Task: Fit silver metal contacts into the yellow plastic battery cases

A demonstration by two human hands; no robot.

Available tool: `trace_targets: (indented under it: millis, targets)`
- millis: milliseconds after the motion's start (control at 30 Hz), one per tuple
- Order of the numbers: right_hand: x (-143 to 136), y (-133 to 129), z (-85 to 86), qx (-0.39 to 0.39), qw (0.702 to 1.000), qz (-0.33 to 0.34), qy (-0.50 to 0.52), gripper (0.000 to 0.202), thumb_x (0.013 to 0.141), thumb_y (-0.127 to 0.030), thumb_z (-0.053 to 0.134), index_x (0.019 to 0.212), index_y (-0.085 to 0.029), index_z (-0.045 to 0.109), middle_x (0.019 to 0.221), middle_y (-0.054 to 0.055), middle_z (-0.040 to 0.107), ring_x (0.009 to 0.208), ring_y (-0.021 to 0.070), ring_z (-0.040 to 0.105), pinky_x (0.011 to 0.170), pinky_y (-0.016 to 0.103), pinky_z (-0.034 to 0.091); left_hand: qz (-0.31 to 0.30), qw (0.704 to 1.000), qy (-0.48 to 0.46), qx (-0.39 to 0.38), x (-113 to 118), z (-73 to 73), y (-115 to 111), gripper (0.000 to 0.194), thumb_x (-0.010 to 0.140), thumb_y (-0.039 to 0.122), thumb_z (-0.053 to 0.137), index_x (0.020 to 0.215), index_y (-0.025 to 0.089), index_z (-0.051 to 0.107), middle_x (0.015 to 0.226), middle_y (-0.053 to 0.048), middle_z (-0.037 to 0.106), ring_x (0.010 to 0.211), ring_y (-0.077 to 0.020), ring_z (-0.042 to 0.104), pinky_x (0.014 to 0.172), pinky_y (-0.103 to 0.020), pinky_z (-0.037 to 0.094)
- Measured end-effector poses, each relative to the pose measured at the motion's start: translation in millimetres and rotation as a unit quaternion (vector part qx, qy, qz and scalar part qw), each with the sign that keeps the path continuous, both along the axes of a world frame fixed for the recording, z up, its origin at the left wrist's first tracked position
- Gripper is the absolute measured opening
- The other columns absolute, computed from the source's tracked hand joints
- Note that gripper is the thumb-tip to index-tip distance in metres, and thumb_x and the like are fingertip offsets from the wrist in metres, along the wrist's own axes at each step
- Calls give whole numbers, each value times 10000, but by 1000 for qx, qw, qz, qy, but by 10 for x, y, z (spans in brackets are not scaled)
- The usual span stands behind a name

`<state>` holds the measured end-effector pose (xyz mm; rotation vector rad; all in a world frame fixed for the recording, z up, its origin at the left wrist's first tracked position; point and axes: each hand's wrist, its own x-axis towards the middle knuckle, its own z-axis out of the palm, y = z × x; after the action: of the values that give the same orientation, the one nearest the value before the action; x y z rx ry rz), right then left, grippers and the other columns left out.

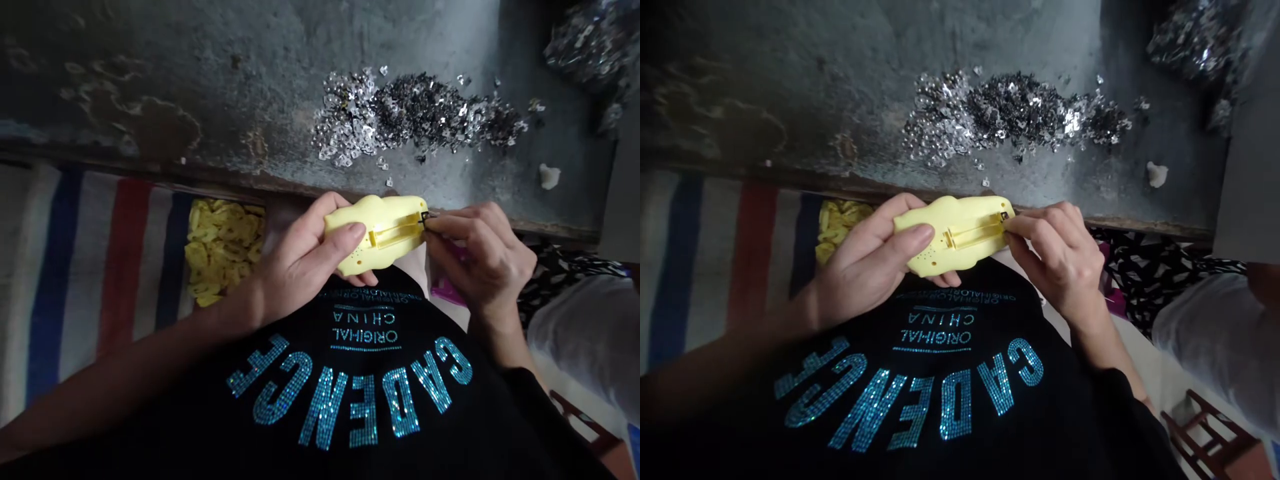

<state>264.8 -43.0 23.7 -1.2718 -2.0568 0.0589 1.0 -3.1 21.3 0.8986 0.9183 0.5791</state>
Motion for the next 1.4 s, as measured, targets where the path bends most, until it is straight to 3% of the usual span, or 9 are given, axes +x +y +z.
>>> trace_targets:
  millis: [167,367,667,900,1100,1267,1400]
  targets:
    - [-51,-77,93,-5,997,-22,-71,362,1020,-58,816,1256,-325,752,1076,13,876,912,237,794,829,415,598,-1,999,27,24,23,75,-5,251,1123,459,692,1111,241,570,913,-3,841,711,-208,870,628,-246,710]
    - [-110,-134,137,-13,994,-32,-102,432,1018,-42,804,1331,-324,712,1124,33,874,917,251,761,815,427,544,6,999,32,43,55,137,-18,219,1110,409,700,1078,231,576,911,0,831,688,-195,869,599,-212,688]
    - [-41,-195,11,33,991,-75,-108,415,1018,-93,825,1348,-331,746,1123,31,892,920,251,790,816,430,559,7,1000,-13,-26,22,1,-25,262,1140,476,715,1143,242,597,969,-4,840,760,-217,900,649,-229,723]
    - [-61,-200,-121,79,986,-80,-119,429,1028,-73,793,1377,-321,779,1125,34,885,898,229,766,810,413,505,17,999,-22,-26,35,24,-55,284,1142,487,722,1146,240,581,1000,4,841,745,-198,891,662,-220,714]
    - [23,-246,-133,79,981,-73,-161,356,1082,-144,780,1395,-310,810,1129,45,904,912,238,787,842,421,492,7,1000,-21,-19,53,52,-90,263,1153,463,708,1179,243,565,1023,3,849,763,-190,891,670,-216,706]
    - [73,-297,-170,104,983,-91,-123,473,1072,-131,780,1493,-345,785,1122,26,902,884,214,790,842,410,512,14,999,-37,-29,70,68,-86,331,1146,520,729,1194,238,561,1042,-2,851,755,-187,890,670,-217,712]
    - [44,-282,-157,89,990,-75,-82,417,1066,-140,768,1403,-382,813,1137,14,890,879,213,794,840,415,568,-1,1000,-18,-8,76,99,-103,332,1146,532,714,1193,240,563,1058,-23,863,765,-199,889,675,-240,713]
